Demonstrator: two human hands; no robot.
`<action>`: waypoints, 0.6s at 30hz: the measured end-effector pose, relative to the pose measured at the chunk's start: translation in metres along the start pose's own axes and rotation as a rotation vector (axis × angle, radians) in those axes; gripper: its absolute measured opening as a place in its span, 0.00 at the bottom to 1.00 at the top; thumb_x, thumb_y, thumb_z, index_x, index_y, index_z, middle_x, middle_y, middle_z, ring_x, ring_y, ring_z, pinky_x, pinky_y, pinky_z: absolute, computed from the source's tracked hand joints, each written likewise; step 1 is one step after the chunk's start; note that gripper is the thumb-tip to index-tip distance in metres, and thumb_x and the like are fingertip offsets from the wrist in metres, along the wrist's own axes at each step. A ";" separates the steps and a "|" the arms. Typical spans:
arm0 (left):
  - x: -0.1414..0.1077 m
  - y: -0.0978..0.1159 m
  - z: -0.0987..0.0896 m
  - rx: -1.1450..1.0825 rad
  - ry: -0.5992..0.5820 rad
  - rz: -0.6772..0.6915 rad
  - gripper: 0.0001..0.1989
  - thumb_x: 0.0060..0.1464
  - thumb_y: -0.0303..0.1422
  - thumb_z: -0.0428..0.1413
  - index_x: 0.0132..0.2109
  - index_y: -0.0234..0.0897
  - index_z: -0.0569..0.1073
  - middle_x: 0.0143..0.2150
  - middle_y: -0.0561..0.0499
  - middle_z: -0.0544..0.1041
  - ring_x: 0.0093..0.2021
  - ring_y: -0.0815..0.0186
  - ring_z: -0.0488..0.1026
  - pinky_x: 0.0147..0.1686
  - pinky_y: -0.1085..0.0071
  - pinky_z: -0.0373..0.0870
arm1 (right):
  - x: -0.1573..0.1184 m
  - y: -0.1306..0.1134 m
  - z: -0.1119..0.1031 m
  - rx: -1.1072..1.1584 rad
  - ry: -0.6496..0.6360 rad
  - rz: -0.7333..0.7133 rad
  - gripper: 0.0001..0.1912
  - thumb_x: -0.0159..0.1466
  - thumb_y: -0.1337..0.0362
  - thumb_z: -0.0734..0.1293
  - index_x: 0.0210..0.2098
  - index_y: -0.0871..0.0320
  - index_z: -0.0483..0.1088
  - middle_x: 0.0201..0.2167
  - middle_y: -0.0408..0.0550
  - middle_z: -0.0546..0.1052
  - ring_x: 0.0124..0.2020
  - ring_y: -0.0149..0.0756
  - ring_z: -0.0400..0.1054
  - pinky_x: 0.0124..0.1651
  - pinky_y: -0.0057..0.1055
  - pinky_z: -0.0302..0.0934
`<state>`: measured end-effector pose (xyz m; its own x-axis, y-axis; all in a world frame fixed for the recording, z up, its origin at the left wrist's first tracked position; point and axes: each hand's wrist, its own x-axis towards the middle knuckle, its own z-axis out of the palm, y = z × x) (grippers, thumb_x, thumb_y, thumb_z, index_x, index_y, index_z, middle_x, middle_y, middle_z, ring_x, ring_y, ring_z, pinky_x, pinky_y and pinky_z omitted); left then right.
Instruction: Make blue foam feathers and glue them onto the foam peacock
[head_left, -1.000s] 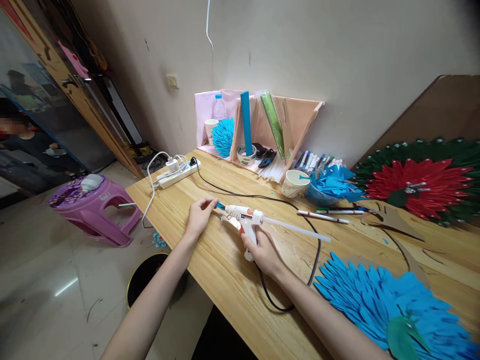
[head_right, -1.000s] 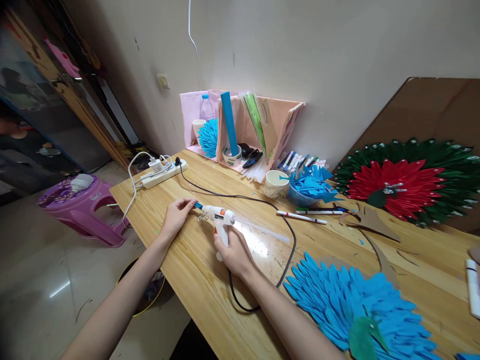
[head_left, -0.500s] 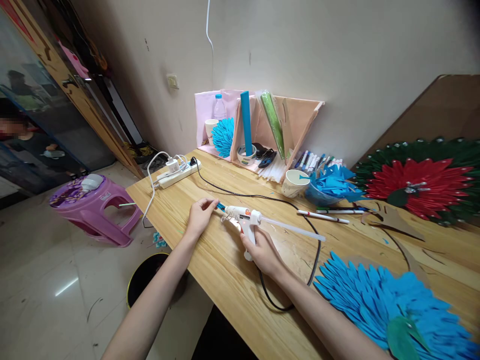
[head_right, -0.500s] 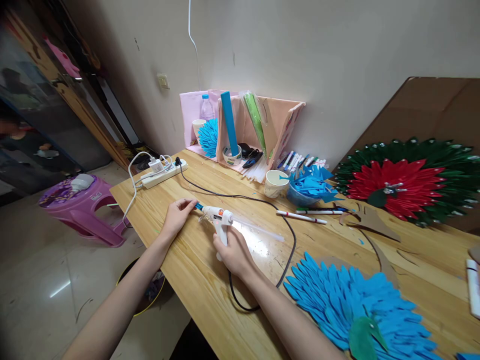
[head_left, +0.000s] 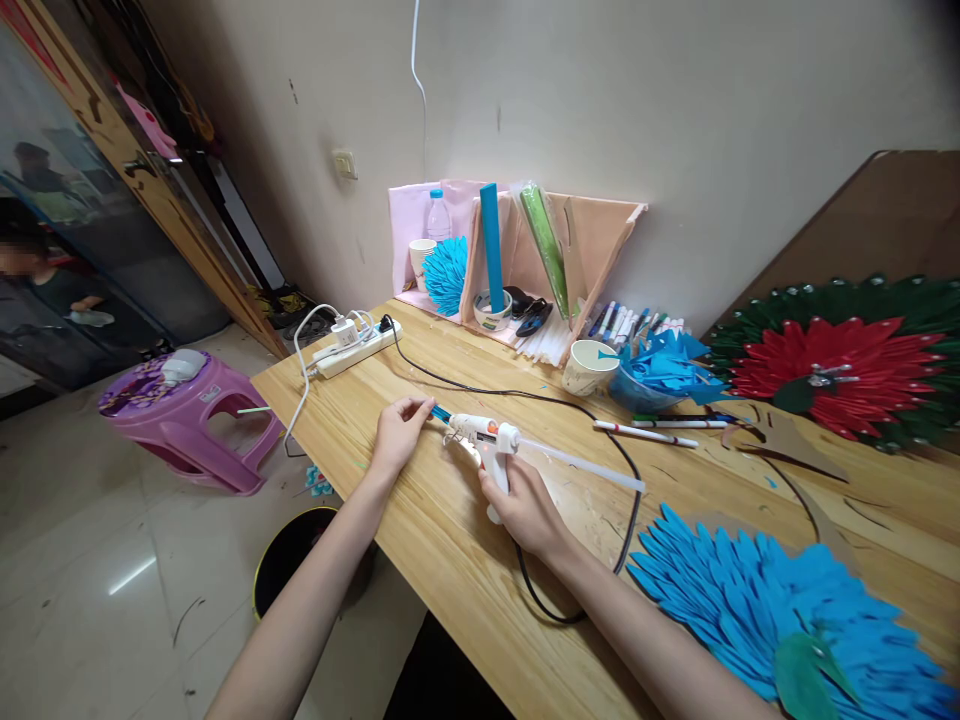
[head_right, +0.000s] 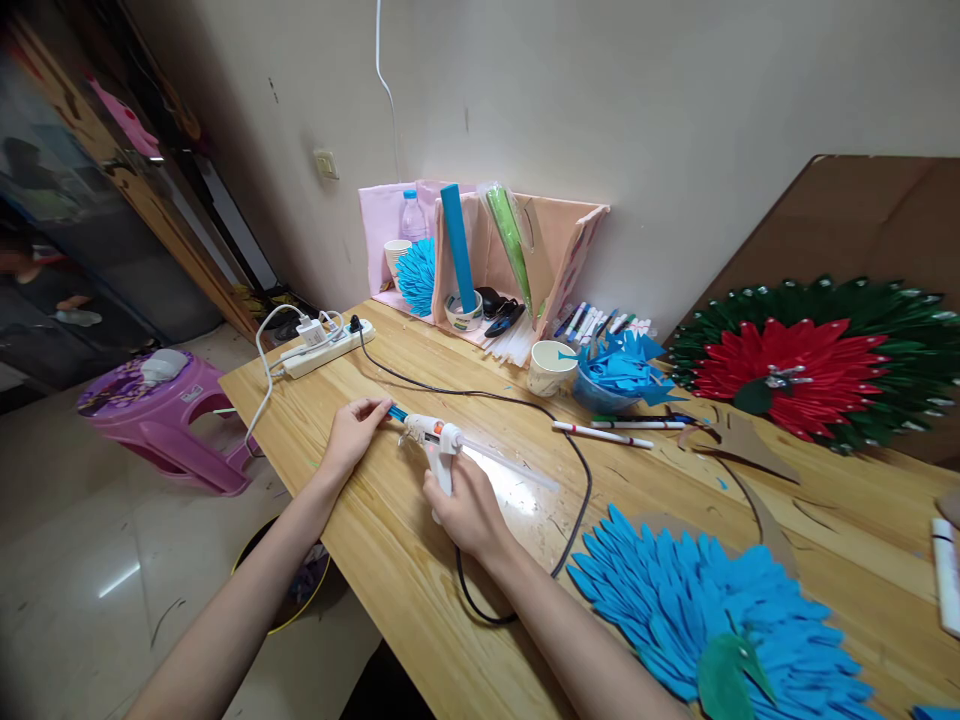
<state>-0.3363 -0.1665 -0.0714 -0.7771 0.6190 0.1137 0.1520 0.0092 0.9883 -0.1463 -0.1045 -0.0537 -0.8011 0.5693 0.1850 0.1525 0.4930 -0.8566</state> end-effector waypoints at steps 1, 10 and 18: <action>0.000 0.001 0.000 -0.002 0.003 -0.003 0.14 0.41 0.41 0.59 0.29 0.33 0.74 0.26 0.50 0.75 0.28 0.67 0.71 0.32 0.72 0.67 | 0.000 0.000 0.000 -0.005 0.001 0.005 0.09 0.59 0.64 0.57 0.33 0.59 0.68 0.31 0.46 0.73 0.32 0.37 0.65 0.39 0.30 0.57; 0.002 -0.001 -0.004 -0.030 0.093 -0.029 0.16 0.41 0.43 0.59 0.30 0.32 0.75 0.27 0.48 0.75 0.28 0.67 0.71 0.33 0.72 0.67 | -0.001 0.000 0.000 -0.037 0.016 0.033 0.09 0.59 0.63 0.57 0.31 0.59 0.67 0.30 0.47 0.73 0.31 0.37 0.65 0.37 0.30 0.57; 0.003 -0.001 -0.007 -0.086 0.193 -0.024 0.18 0.41 0.44 0.58 0.31 0.30 0.75 0.26 0.49 0.75 0.27 0.69 0.70 0.30 0.73 0.66 | 0.039 0.005 -0.003 -0.059 0.208 0.094 0.12 0.59 0.60 0.56 0.34 0.59 0.67 0.29 0.47 0.74 0.30 0.37 0.67 0.33 0.29 0.56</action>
<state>-0.3431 -0.1698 -0.0710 -0.8836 0.4575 0.0995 0.0858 -0.0505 0.9950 -0.1750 -0.0783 -0.0493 -0.6464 0.7347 0.2060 0.2596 0.4657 -0.8460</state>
